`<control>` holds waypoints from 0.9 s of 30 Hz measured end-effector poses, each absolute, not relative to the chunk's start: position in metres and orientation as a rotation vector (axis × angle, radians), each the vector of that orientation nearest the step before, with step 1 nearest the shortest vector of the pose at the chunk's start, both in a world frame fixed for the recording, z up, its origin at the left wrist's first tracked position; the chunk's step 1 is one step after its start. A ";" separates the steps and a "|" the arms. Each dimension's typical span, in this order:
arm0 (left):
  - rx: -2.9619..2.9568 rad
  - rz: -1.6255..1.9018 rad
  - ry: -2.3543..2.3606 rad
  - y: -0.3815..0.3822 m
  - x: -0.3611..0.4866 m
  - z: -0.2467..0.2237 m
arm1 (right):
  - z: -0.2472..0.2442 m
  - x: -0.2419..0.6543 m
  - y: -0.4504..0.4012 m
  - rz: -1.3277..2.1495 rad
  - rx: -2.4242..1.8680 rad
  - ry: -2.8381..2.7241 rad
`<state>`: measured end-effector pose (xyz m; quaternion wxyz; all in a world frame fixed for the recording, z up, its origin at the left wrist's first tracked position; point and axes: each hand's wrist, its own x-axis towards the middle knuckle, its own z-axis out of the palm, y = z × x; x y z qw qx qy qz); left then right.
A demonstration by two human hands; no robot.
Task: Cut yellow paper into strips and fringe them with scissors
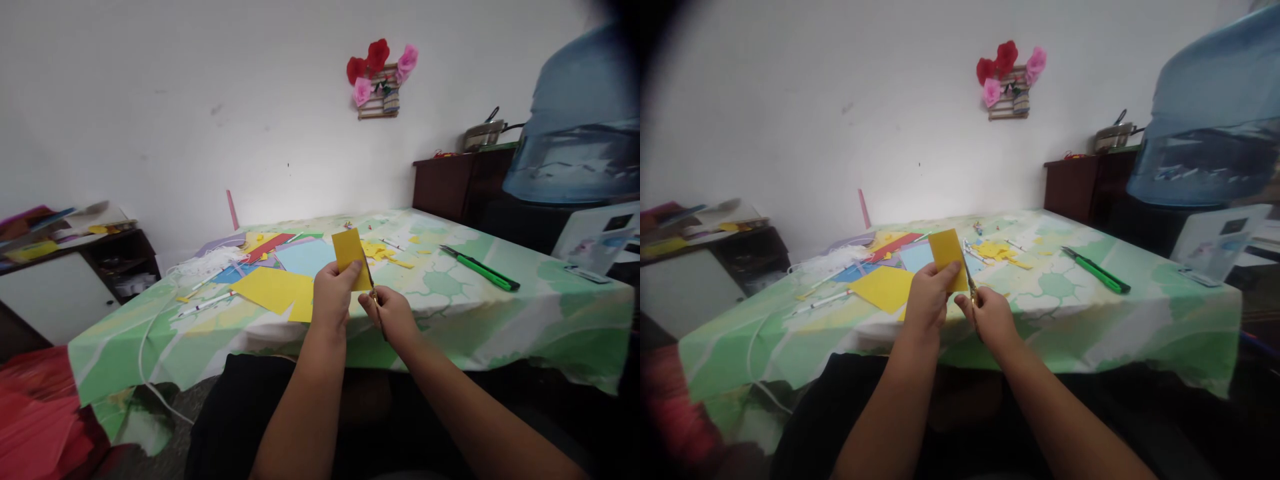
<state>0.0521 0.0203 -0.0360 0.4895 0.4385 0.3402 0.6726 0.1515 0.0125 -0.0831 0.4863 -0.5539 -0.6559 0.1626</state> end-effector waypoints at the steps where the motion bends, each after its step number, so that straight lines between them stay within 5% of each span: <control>1: 1.079 1.626 0.832 0.020 0.052 -0.036 | -0.084 0.152 0.013 0.402 -1.338 -1.601; 27: 1.153 1.563 0.966 0.013 0.058 -0.034 | -0.092 0.157 0.013 0.462 -1.315 -1.544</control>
